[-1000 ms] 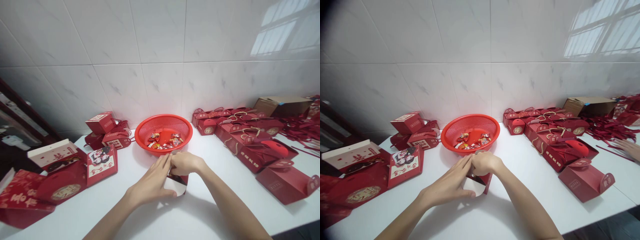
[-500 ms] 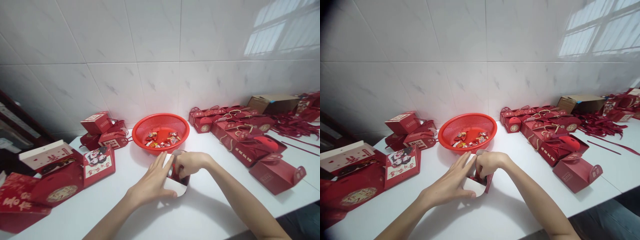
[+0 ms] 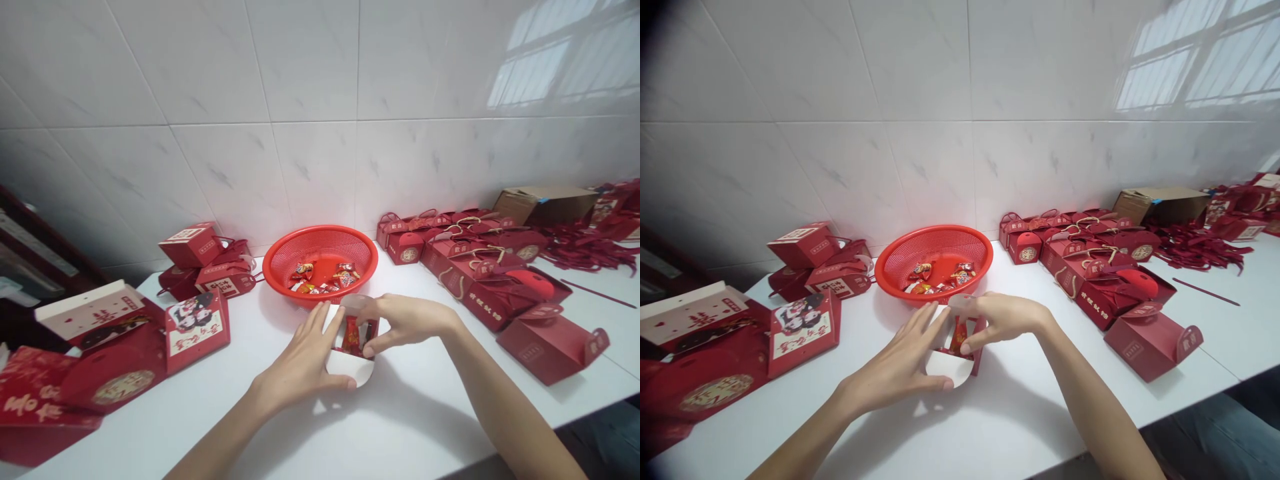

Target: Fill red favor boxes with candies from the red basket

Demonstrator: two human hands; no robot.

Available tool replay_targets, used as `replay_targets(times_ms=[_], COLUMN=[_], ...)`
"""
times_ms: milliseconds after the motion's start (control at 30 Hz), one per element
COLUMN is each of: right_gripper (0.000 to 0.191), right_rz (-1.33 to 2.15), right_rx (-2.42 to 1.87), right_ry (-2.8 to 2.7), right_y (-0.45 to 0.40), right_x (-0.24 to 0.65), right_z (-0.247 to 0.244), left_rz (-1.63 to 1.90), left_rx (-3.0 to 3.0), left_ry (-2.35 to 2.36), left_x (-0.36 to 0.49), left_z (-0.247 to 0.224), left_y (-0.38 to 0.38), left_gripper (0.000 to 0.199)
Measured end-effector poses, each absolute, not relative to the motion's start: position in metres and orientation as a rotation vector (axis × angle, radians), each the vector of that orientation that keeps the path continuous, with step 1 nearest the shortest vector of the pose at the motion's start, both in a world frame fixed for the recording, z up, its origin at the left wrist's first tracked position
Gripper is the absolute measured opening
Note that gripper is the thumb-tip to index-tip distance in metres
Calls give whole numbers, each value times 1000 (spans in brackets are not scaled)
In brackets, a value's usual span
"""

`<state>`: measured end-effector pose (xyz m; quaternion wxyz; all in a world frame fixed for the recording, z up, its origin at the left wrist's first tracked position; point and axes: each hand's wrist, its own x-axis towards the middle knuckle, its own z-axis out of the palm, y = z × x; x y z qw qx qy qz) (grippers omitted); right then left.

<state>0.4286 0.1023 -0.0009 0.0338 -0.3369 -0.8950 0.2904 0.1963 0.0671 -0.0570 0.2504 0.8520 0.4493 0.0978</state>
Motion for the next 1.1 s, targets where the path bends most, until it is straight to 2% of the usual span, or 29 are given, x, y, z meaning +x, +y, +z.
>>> replay_targets(times_ms=[133,300,500,600,667,800,967,1100], right_gripper=[43,71,82,93,89,68,50,31], right_rz=[887,679,342,343,433,537,559,577], right_rx=[-809,-887,-944,-997,-990,-984,-1034,-1047], right_ry=[-2547,-2274,-2146,-1991,-1905,-1781,-1649,-1608], right_y=[111,105,96,90,84,74,74,77], right_x=[441,439,431,429,427,422,418,419], right_z=[-20,-63,-105,-115,-118,-120,-123,-123], left_rz=[315,358,426,484,517,500,488,539], left_rx=[2361,2375,2415,2440,2462,2509,2452,2386], left_ry=[1197,1142,1082,1028,973,810,680,695], left_x=[195,194,197,201,205,215,220,216], left_z=[-54,-54,-57,-54,-51,-47,-50,-50], left_y=[66,66,65,60,55,46,49,58], left_gripper=[108,106,97,91,84,69,74,65])
